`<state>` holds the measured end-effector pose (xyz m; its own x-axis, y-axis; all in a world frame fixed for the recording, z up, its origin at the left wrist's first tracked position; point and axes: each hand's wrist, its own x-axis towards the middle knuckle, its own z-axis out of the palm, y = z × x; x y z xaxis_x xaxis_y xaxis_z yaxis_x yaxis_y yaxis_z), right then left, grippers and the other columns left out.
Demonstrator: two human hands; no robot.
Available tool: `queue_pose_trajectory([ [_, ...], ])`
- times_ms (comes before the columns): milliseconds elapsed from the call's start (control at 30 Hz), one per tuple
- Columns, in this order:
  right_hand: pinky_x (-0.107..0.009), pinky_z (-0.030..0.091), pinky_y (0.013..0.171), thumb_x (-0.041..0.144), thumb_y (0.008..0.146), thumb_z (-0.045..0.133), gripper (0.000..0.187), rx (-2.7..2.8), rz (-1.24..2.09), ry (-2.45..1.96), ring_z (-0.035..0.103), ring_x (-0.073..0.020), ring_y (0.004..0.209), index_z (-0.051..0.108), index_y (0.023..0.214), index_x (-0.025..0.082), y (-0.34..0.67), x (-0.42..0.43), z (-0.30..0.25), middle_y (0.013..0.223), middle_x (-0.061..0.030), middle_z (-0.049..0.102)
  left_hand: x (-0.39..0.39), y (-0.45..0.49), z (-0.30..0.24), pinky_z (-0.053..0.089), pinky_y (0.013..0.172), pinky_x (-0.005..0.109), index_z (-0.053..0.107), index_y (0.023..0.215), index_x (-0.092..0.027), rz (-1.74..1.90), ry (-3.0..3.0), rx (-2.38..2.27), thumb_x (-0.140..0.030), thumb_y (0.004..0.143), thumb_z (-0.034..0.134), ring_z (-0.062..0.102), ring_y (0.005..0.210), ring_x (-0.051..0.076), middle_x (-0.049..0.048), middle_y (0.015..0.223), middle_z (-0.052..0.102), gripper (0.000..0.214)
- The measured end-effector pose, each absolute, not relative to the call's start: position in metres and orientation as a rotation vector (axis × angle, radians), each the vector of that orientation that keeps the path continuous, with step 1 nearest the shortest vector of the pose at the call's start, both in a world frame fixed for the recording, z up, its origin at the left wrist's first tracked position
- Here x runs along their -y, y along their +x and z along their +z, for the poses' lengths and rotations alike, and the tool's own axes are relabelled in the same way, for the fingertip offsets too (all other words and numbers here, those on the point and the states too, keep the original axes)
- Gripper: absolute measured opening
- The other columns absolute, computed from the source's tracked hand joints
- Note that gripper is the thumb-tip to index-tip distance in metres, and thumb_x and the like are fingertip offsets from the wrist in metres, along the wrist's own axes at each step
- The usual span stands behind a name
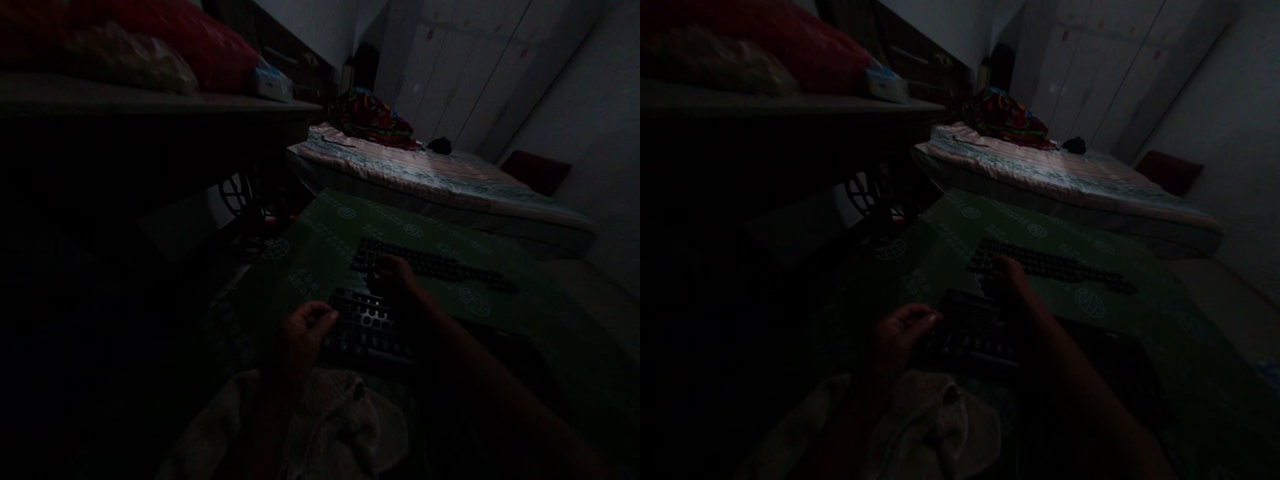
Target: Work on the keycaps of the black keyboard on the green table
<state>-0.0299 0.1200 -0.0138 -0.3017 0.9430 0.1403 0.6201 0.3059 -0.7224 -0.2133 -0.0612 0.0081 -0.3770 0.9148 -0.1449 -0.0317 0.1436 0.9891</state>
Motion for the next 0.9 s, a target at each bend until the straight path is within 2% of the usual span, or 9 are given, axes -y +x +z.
queue_pose_trajectory([
  [133, -0.021, 0.038, 0.046, 0.056, 0.081, 0.039, 0.048, 1.840, 0.711, -1.358, 0.051, -0.0112, 0.046, 0.058, 0.065, 0.015, -0.014, -0.093, 0.014, 0.052, -0.0012, 0.054, 0.063, -0.210, 0.014, 0.044, 0.062, 0.027, 0.063, 0.073, -0.016, 1.385, 0.888, -1.548, -0.038, 0.059, 0.068, 0.061, 0.069, 0.019, 0.0029, 0.069, 0.067, 0.026],
  [233, -0.021, 0.039, 0.045, 0.062, 0.081, 0.034, 0.055, 1.688, 0.706, -1.206, 0.051, -0.0112, 0.047, 0.059, 0.066, 0.015, -0.004, -0.057, 0.036, 0.053, -0.0013, 0.053, 0.064, -0.205, 0.018, 0.044, 0.066, 0.027, 0.065, 0.071, -0.017, 1.379, 0.999, -1.619, -0.035, 0.060, 0.067, 0.061, 0.073, 0.019, 0.0018, 0.071, 0.067, 0.021],
  [300, -0.021, 0.034, 0.041, 0.063, 0.081, 0.035, 0.056, 1.647, 0.648, -1.203, 0.046, -0.0100, 0.043, 0.061, 0.068, 0.015, -0.001, -0.034, 0.047, 0.049, 0.0005, 0.048, 0.064, -0.201, 0.019, 0.044, 0.067, 0.027, 0.065, 0.071, -0.018, 1.349, 1.112, -1.679, -0.034, 0.061, 0.067, 0.060, 0.072, 0.019, 0.0007, 0.070, 0.066, 0.018],
  [400, -0.020, 0.029, 0.038, 0.059, 0.081, 0.039, 0.050, 1.693, 0.766, -1.202, 0.041, -0.0088, 0.040, 0.063, 0.072, 0.015, -0.002, -0.009, 0.055, 0.046, 0.0024, 0.043, 0.063, -0.194, 0.014, 0.045, 0.072, 0.028, 0.066, 0.074, -0.019, 1.308, 1.342, -1.719, -0.030, 0.064, 0.065, 0.059, 0.075, 0.019, 0.0014, 0.077, 0.065, 0.015],
  [567, -0.020, 0.038, 0.044, 0.042, 0.076, 0.056, 0.027, 1.908, 1.027, -1.152, 0.052, -0.0107, 0.051, 0.063, 0.076, 0.015, -0.005, 0.005, 0.051, 0.059, -0.0005, 0.058, 0.061, -0.189, 0.002, 0.040, 0.090, 0.035, 0.065, 0.081, -0.020, 1.243, 1.877, -1.651, -0.019, 0.067, 0.061, 0.053, 0.100, 0.022, 0.0045, 0.094, 0.064, 0.014],
  [700, -0.020, 0.041, 0.050, 0.032, 0.076, 0.056, 0.019, 2.049, 1.068, -1.066, 0.056, -0.0123, 0.059, 0.063, 0.079, 0.016, -0.009, 0.011, 0.043, 0.068, -0.0012, 0.064, 0.059, -0.189, -0.004, 0.037, 0.095, 0.041, 0.065, 0.083, -0.020, 1.157, 2.069, -1.635, -0.015, 0.066, 0.061, 0.045, 0.112, 0.024, 0.0058, 0.107, 0.059, 0.019],
  [900, -0.019, 0.040, 0.049, 0.028, 0.077, 0.055, 0.016, 2.163, 1.019, -0.990, 0.055, -0.0107, 0.055, 0.064, 0.079, 0.016, -0.013, 0.012, 0.032, 0.065, 0.0001, 0.064, 0.058, -0.189, -0.007, 0.034, 0.098, 0.047, 0.066, 0.085, -0.018, 1.002, 2.108, -1.602, -0.017, 0.062, 0.065, 0.036, 0.120, 0.030, 0.0090, 0.119, 0.053, 0.024],
])
